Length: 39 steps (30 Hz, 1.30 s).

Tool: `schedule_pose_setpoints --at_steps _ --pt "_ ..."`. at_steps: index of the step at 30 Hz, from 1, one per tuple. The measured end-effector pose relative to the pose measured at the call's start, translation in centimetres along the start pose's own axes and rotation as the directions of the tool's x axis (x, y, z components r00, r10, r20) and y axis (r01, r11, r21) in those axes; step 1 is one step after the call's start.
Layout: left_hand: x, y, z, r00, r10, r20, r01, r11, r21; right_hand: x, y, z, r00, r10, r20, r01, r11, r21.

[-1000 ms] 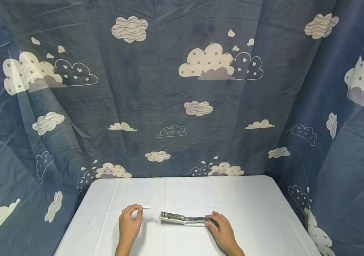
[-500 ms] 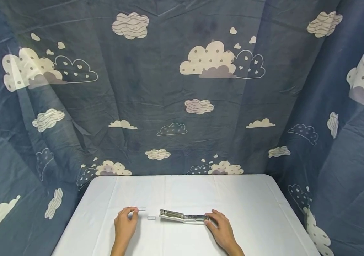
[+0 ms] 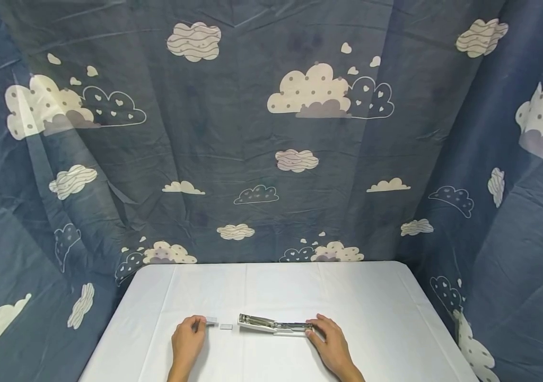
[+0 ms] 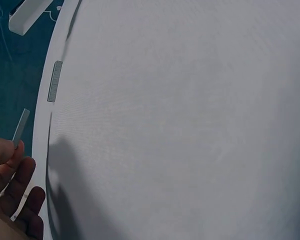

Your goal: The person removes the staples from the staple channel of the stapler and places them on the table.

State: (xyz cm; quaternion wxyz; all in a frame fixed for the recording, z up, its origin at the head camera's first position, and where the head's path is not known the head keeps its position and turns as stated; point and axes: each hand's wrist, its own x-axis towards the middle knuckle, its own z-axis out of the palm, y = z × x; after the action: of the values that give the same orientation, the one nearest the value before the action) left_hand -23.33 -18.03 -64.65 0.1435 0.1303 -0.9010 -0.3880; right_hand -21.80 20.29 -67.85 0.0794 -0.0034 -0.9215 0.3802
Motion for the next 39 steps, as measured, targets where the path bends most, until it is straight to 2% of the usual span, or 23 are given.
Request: schedule_pose_setpoints --at_steps 6,11,17,29,39 --pt "0.00 -0.08 0.16 1.000 0.017 -0.012 -0.016 0.999 0.051 -0.03 -0.10 -0.09 1.000 -0.023 -0.016 0.024 1.000 0.015" --pt "-0.01 -0.17 0.27 1.000 0.022 -0.019 -0.020 0.997 0.075 0.04 -0.21 -0.03 1.000 -0.011 -0.015 0.012 1.000 0.025" --pt "-0.14 -0.18 0.25 1.000 0.010 0.004 -0.011 0.997 0.082 0.11 -0.28 0.00 1.000 -0.017 -0.009 0.017 1.000 0.016" --pt "-0.53 0.23 0.56 1.000 0.004 0.007 -0.004 0.997 0.080 0.22 -0.15 -0.02 0.999 0.036 0.022 -0.035 0.999 -0.010" --pt "-0.54 0.19 0.41 0.999 0.034 0.015 -0.035 0.994 0.102 0.07 -0.06 0.03 0.999 0.028 0.022 -0.028 1.000 -0.012"
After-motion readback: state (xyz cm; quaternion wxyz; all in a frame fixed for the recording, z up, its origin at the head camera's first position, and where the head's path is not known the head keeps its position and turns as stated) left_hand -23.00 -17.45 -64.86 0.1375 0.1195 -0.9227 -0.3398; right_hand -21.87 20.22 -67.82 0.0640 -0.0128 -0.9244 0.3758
